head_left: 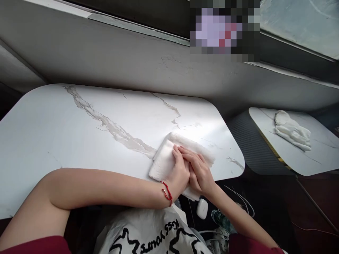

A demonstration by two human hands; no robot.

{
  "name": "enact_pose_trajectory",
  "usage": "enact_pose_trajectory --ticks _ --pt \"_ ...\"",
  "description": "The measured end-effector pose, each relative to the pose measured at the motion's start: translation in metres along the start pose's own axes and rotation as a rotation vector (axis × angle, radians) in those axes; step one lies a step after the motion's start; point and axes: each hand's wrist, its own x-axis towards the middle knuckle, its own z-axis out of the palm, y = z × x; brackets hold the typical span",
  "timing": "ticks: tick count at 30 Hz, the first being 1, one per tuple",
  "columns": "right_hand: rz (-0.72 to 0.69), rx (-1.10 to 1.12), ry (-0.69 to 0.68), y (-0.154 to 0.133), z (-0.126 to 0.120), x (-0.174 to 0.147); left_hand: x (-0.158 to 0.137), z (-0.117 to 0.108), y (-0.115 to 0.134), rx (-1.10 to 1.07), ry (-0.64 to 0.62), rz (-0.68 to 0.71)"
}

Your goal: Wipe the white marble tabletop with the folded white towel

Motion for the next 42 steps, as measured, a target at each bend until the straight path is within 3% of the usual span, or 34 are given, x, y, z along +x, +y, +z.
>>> enact_pose_trajectory --ticks 3,9,12,15,22,26,30,35,42 --pt "0.009 0.001 0.026 -0.005 0.001 -0.006 -0.004 0.000 0.003 0.047 -0.009 0.043" --pt "-0.040 -0.020 -0.011 0.005 -0.002 0.010 -0.002 0.006 -0.004 -0.201 0.094 -0.052" --pt "-0.097 -0.061 -0.049 0.018 -0.002 0.020 0.008 0.006 -0.011 -0.185 0.064 -0.077" --pt "-0.117 -0.076 -0.056 0.041 0.000 0.035 0.030 0.002 -0.023 -0.126 0.028 -0.092" --pt "-0.113 -0.070 -0.005 0.111 0.008 0.087 0.096 -0.005 -0.065 -0.102 0.080 -0.155" --pt "-0.075 -0.079 0.040 0.148 0.014 0.122 0.135 -0.010 -0.092 -0.067 0.054 -0.169" --pt "-0.025 -0.114 0.061 0.180 0.018 0.151 0.171 -0.009 -0.117 -0.074 0.110 -0.170" --pt "0.031 -0.146 0.089 0.204 0.017 0.173 0.199 -0.004 -0.137 -0.125 0.174 -0.152" --pt "0.018 -0.164 0.044 0.211 0.014 0.175 0.210 0.011 -0.144 -0.199 0.283 -0.155"
